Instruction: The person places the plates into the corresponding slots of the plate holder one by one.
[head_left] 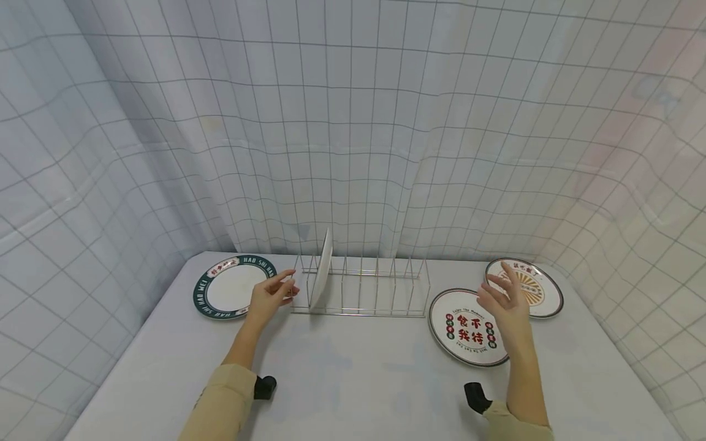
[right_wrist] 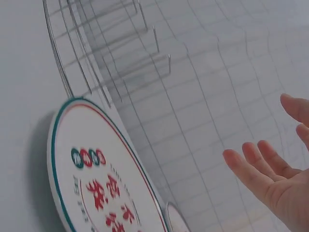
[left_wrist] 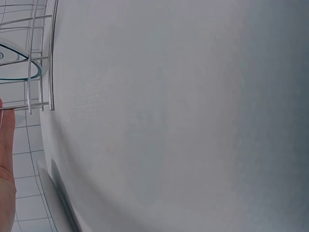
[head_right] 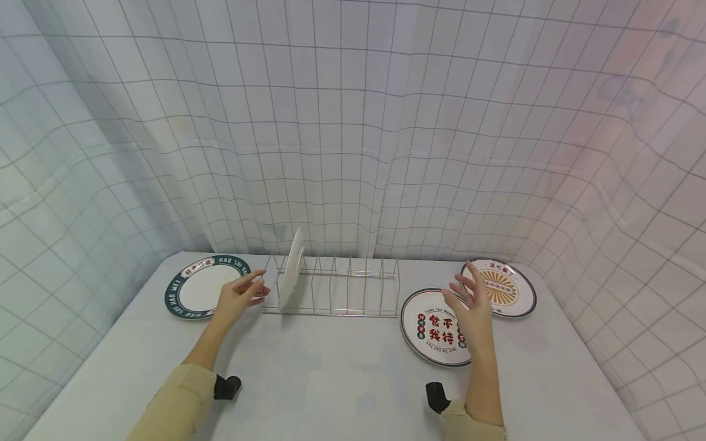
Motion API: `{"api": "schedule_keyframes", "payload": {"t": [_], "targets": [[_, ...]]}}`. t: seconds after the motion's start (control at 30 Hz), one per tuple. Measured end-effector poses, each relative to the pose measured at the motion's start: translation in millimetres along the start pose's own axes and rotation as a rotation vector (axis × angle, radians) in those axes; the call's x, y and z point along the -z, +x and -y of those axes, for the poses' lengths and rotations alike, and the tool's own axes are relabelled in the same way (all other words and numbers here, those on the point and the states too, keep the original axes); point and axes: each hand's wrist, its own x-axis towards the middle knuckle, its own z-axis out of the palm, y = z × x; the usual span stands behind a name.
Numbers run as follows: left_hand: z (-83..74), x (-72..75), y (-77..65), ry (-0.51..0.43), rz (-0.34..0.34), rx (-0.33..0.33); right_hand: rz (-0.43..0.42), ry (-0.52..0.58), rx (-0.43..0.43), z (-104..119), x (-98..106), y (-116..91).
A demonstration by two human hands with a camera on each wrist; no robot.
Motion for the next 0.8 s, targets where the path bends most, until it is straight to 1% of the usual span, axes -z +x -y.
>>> {"api": "schedule_keyframes", "payload": {"t": [0.07,0.17,0.2,0.27,0.3,0.37,0.5,0.53,0.63,0.67,0.73,0.8], "targets": [[0.3,-0.2,0.0,0.003,0.001,-0.002,0.001,-0.011,-0.016,-7.4,15.9,-4.3],[0.5,-0.5,0.2,0.002,-0.002,0.005,0.038,-0.03,-0.052,-19.0,37.9,-11.2],[0.7,-0.4,0.2,0.003,0.0,0.007,0.054,-0.059,-0.086,-21.3,44.1,-13.6],[0.6,0.1,0.1,-0.002,0.001,0.013,0.08,-0.062,-0.125,-28.6,55.6,-17.4],[0.7,0.3,0.1,-0.009,0.002,0.016,0.073,-0.055,-0.148,-32.9,60.6,-18.8],[0.7,1.1,-0.3,-0.017,0.001,0.022,0.076,-0.082,-0.206,-39.5,69.1,-20.8],[1.1,2.3,-0.9,-0.031,0.0,0.026,0.061,-0.118,-0.299,-51.5,82.4,-24.1],[1.4,2.4,-0.7,-0.034,0.002,0.024,0.076,-0.142,-0.318,-53.1,85.3,-25.1],[1.6,2.0,-0.2,-0.025,0.006,0.012,0.098,-0.163,-0.371,-56.3,91.4,-28.0],[1.4,1.7,-0.2,-0.023,0.006,0.01,0.127,-0.184,-0.397,-55.8,92.4,-28.9],[0.8,0.9,0.2,-0.018,0.005,0.012,0.164,-0.185,-0.444,-57.5,93.9,-30.1],[-0.2,0.3,0.5,-0.016,0.004,0.025,0.206,-0.164,-0.48,-59.2,94.3,-30.9]]}}
